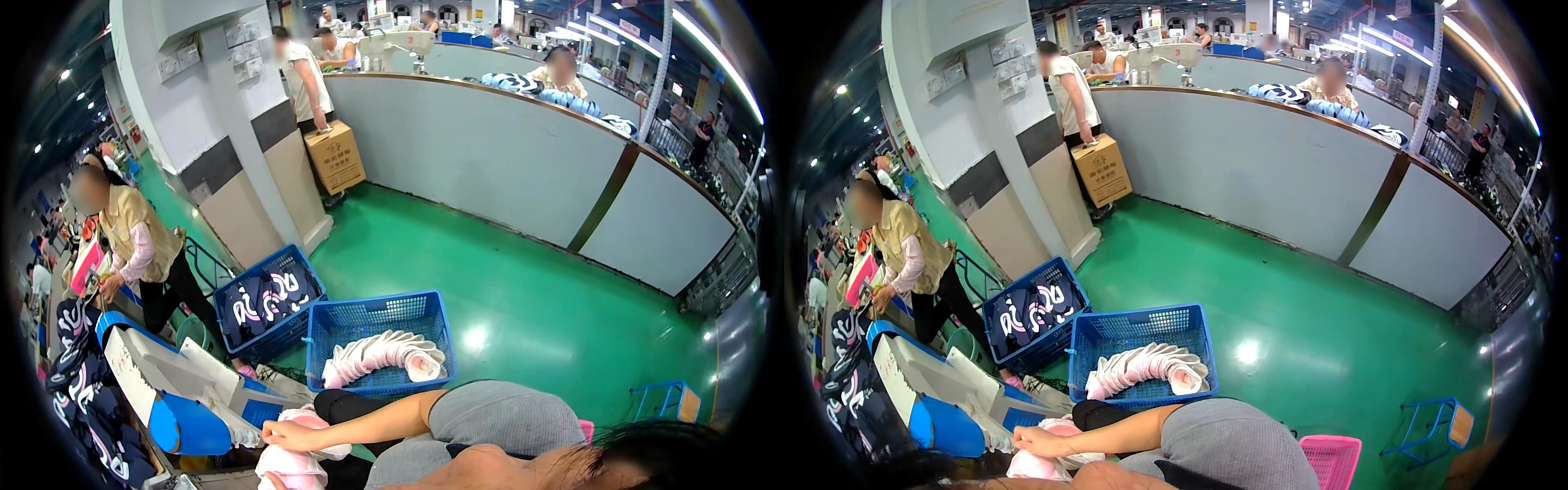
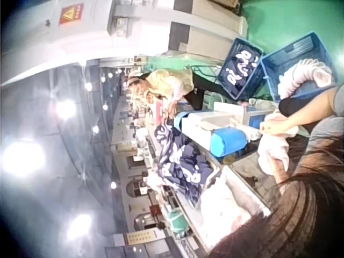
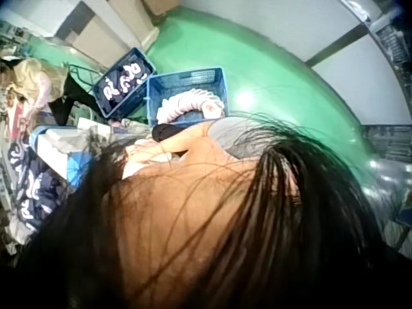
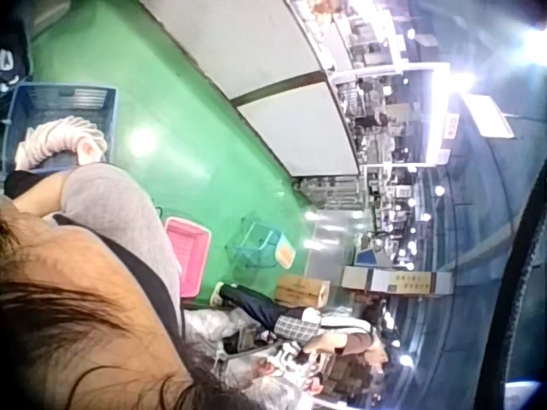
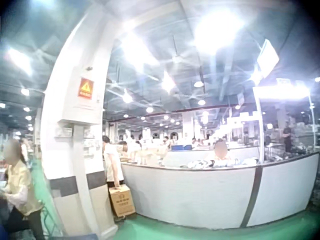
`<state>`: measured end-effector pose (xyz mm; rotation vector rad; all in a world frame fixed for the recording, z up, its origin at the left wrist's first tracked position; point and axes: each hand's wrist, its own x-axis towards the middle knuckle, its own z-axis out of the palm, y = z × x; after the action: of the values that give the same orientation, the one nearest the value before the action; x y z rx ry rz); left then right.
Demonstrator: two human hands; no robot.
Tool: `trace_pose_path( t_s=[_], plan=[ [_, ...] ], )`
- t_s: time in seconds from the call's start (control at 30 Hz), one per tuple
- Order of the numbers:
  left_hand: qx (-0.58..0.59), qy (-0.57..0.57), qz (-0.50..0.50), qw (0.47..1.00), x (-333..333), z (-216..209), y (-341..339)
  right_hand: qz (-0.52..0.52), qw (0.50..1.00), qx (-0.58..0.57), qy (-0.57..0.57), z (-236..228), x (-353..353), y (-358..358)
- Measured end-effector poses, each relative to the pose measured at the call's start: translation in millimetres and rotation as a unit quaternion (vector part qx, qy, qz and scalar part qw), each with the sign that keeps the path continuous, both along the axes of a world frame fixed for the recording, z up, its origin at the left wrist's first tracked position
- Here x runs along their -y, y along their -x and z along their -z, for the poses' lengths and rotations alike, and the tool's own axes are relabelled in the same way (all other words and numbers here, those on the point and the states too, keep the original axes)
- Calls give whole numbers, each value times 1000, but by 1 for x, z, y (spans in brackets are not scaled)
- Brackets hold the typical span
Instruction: The person picks up pink and white shoe uppers from a large stack, fits them onto a blue machine for a short period, and then places the processed uppers into a blue plastic crate.
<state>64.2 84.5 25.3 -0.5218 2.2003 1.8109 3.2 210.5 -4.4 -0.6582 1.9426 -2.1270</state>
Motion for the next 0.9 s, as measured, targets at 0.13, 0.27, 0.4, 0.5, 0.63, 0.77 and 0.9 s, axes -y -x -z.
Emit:
trace_pose_path(
  t_s=[0.13,0.27,0.4,0.5,0.63,0.77,0.9],
  plan=[
    [20,-10,-37,999,23,6,-5,90,986,137,-27,16,-15,26],
    [52,-26,-65,996,48,15,-11,-120,986,-28,-112,-21,10,-8],
    [79,-51,-93,991,67,19,-19,-104,991,9,-82,11,35,7],
    [-15,-259,-29,965,84,36,-23,-157,977,-50,-137,-3,39,0],
    [-83,-161,79,980,52,9,5,-109,990,83,27,66,43,15],
    [-45,-119,-191,973,48,3,-3,-93,971,208,-73,-2,14,39],
    [-82,-119,-181,973,63,-5,3,-132,946,295,-23,-5,35,53]
  ],
)
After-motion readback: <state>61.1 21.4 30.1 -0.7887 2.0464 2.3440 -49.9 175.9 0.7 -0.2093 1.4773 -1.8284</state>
